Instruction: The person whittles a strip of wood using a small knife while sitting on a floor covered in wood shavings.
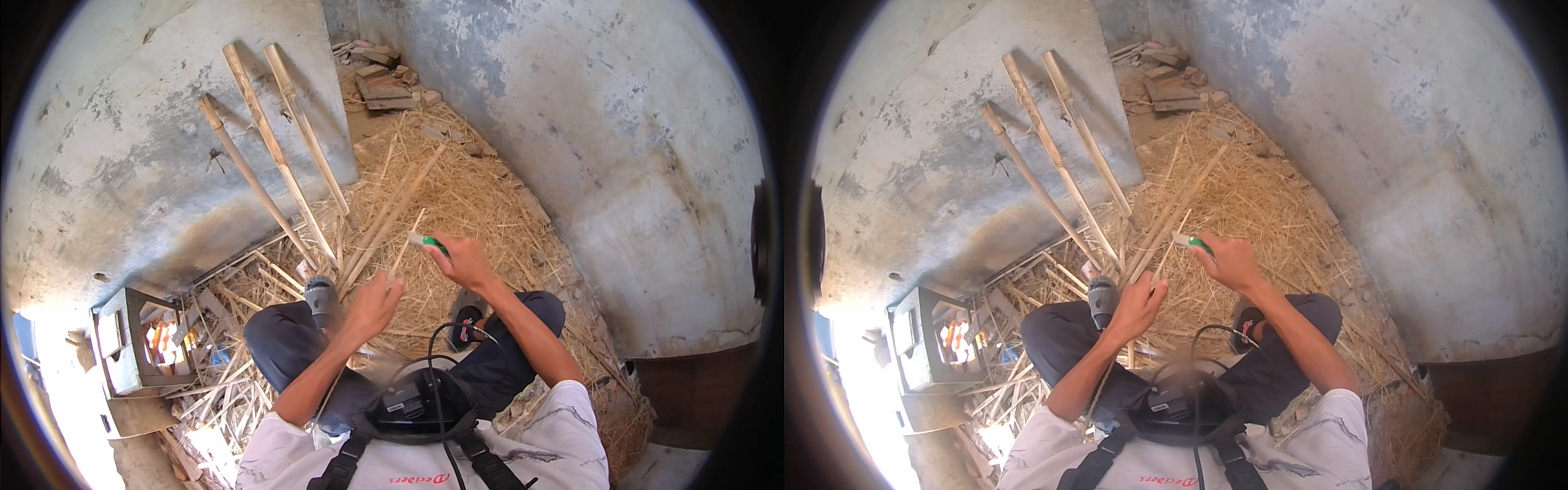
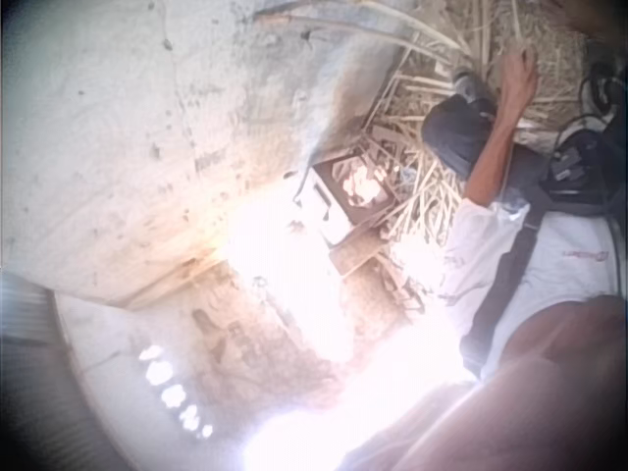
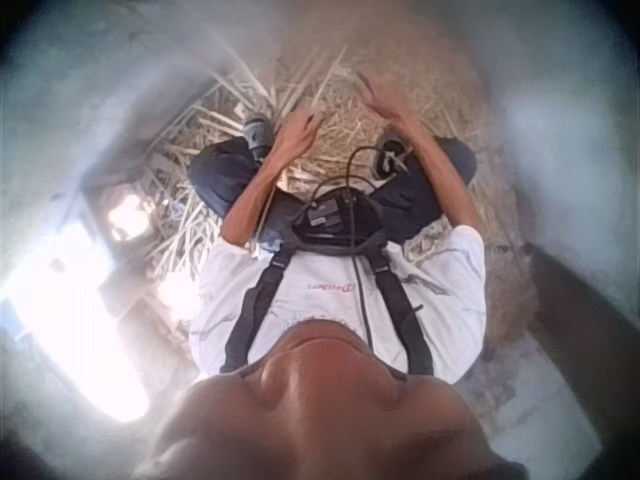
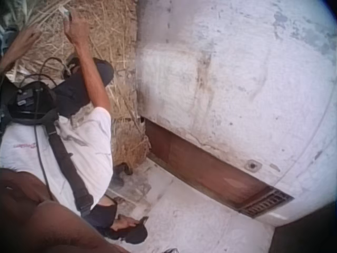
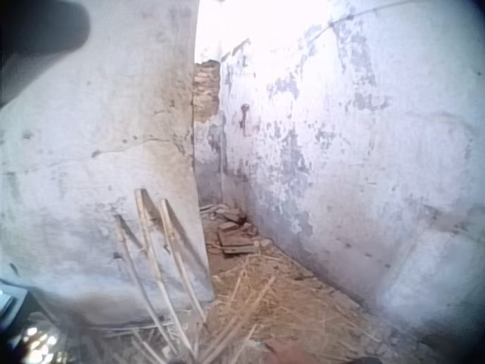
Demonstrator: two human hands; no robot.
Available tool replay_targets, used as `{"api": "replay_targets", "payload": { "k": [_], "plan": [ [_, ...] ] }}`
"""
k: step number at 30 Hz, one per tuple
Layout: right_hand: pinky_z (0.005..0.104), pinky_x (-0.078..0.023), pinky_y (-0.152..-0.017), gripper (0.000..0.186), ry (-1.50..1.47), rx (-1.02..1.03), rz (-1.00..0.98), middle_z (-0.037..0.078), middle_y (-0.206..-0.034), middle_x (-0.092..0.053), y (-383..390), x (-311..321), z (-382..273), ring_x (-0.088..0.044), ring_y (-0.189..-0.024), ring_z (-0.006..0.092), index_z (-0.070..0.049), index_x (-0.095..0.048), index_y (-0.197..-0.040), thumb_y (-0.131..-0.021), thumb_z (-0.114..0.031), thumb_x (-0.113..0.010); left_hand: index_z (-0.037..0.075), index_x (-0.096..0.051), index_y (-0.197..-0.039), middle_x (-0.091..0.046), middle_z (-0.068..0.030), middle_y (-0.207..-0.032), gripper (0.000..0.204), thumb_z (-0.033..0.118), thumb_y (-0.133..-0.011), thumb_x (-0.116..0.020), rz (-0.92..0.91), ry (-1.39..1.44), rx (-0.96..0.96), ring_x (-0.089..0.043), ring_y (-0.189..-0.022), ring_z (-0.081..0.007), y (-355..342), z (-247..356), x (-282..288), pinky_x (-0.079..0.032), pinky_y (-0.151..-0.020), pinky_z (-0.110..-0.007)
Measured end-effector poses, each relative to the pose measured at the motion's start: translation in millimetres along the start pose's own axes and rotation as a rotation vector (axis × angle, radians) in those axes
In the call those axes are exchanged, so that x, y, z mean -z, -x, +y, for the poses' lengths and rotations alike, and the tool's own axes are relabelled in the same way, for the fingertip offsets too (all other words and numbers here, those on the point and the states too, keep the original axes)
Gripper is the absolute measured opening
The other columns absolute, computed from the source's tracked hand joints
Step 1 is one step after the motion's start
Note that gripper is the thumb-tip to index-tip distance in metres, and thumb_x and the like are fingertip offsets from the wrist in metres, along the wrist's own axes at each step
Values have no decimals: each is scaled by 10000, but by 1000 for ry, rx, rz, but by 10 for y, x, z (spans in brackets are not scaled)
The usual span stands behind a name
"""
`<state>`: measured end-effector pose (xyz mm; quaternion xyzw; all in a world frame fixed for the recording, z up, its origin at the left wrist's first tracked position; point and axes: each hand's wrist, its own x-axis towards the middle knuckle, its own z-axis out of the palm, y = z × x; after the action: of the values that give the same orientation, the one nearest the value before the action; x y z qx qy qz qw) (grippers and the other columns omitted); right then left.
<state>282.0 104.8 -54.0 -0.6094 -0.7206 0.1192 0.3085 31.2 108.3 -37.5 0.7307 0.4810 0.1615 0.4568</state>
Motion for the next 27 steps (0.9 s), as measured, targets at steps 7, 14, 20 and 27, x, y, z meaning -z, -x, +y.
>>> {"api": "replay_targets", "payload": {
  "k": [7, 14, 20, 27],
  "plan": [
    [448, -445, -509, 304, 66, -193, 117, 132, -638, -624, -221, 402, 331, -617, -529, 320, -89, -669, -1063, -1057, -382, -591, -53, -537, -1105, -674, -318, -878, 488, 430, -1053, -590, -31, 69, 3, -669, -885, -514, 65, -9, -1, -496, -802, -540],
    [470, -502, -547, 310, -89, 162, -105, 158, -717, -683, 17, 34, -54, -669, -605, 378, -74, -638, -1066, -1047, -382, -606, -12, -574, -1139, -691, -222, -949, 458, 423, -1032, -671, 52, 137, -38, -670, -910, -317, -57, -107, -46, -502, -835, -447],
    [489, -525, -578, 278, -143, 181, -175, 182, -778, -706, 74, -76, -162, -694, -669, 407, -79, -635, -1062, -1024, -354, -649, -11, -588, -1137, -694, -198, -917, 450, 402, -1013, -719, 126, 99, -63, -662, -844, -251, -99, -171, -123, -510, -796, -422],
    [479, -522, -568, 295, -141, 202, -129, 185, -759, -707, 80, -99, -173, -694, -657, 397, -79, -649, -1086, -1012, -365, -667, -18, -585, -1101, -669, -184, -818, 423, 362, -1001, -740, 163, 83, -76, -636, -738, -219, -96, -121, -147, -499, -700, -417]
  ]
}}
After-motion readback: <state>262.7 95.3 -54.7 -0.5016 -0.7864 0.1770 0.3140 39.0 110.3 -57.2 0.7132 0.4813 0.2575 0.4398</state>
